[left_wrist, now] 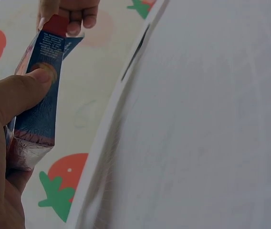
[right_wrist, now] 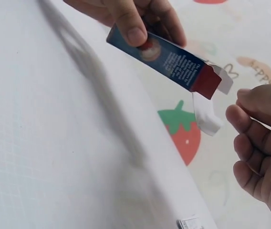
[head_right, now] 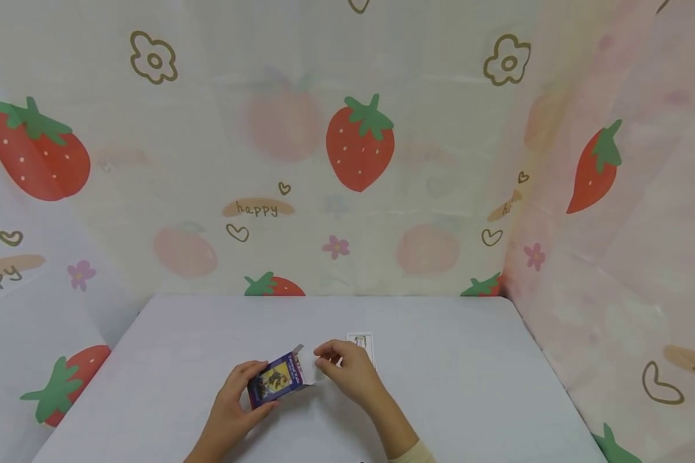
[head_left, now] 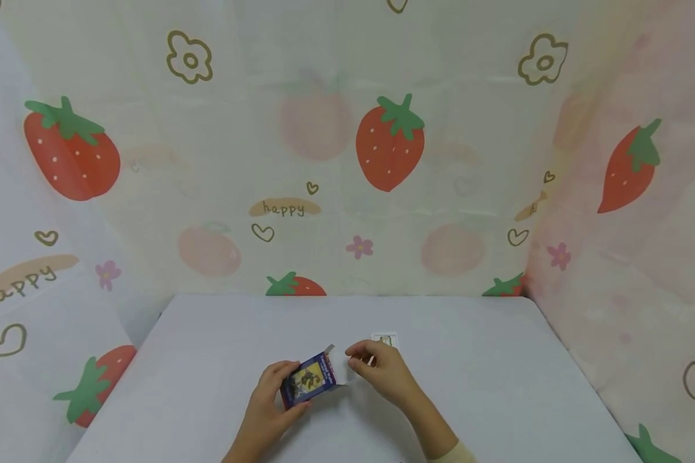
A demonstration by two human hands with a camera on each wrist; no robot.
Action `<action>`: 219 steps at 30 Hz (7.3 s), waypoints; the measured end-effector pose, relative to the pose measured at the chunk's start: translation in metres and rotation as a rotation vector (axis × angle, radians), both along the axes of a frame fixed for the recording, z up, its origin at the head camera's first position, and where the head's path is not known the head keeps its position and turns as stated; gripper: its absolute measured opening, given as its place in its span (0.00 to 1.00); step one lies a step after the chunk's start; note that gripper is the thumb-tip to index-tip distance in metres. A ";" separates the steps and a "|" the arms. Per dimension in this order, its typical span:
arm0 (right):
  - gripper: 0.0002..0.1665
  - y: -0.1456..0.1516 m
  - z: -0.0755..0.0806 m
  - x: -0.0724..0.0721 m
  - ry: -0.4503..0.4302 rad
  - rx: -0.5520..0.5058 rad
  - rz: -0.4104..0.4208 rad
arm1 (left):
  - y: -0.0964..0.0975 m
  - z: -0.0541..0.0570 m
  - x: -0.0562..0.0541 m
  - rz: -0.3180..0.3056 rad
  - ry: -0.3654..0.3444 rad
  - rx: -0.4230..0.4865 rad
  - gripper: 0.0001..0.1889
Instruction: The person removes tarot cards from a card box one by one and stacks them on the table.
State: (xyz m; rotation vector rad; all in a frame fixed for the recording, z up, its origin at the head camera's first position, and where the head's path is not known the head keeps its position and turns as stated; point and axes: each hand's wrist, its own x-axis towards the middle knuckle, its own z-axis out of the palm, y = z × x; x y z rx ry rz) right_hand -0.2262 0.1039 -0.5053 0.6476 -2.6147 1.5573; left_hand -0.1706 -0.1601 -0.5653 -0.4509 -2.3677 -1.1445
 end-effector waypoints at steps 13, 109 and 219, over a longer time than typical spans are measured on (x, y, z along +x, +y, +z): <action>0.07 -0.007 -0.008 0.000 -0.025 0.064 0.027 | 0.000 -0.002 0.001 -0.002 -0.020 0.023 0.42; 0.05 -0.002 -0.007 -0.001 -0.005 0.047 -0.012 | 0.001 -0.001 0.000 0.001 -0.012 -0.013 0.42; 0.08 0.075 0.022 -0.070 0.045 0.086 -0.197 | -0.001 -0.003 -0.001 -0.007 0.020 0.009 0.42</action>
